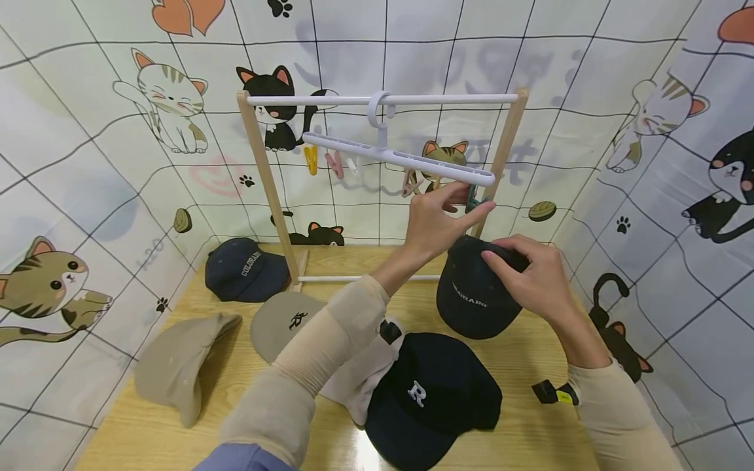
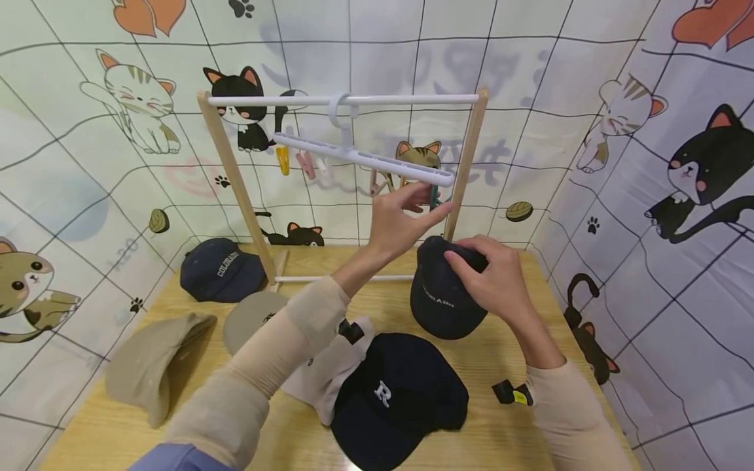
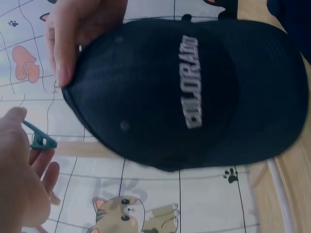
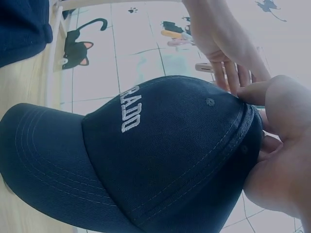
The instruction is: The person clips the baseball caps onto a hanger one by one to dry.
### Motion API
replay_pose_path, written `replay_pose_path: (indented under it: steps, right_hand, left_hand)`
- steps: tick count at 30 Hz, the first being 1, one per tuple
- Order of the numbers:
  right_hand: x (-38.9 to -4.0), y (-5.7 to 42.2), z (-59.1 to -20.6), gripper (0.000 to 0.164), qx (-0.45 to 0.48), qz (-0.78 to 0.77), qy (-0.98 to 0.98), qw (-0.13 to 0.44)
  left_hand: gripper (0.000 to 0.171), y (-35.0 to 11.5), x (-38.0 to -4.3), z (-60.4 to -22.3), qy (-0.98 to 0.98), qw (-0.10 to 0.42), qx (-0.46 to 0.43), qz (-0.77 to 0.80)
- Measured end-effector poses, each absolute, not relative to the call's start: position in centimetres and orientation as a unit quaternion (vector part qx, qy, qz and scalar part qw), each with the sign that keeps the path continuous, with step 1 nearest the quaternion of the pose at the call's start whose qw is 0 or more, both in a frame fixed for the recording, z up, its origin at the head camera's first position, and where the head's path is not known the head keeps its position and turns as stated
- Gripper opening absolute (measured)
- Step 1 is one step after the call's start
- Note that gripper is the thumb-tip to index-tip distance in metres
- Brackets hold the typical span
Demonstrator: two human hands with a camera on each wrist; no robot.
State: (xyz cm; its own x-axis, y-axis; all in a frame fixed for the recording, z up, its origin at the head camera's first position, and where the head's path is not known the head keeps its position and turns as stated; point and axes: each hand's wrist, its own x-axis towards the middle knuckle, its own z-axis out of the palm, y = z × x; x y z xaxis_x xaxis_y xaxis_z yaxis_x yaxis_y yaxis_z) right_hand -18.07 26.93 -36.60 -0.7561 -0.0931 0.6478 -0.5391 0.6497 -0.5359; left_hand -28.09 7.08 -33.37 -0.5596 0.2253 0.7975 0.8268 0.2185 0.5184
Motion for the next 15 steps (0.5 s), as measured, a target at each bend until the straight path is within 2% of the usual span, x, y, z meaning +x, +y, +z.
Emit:
replay_pose_path:
  steps: [10,15]
  right_hand:
    - [-18.2,25.7,-36.8,0.016,0.174,0.391,-0.862,0.271]
    - [-18.4,25.7,-36.6,0.018,0.165,0.393,-0.864,0.268]
  left_hand:
    - [0.025,7.5,-27.8,-33.1,-0.740,0.364,-0.341,-0.451]
    - [0.020,7.2,-27.6,-32.5,-0.752,0.349,-0.344,-0.441]
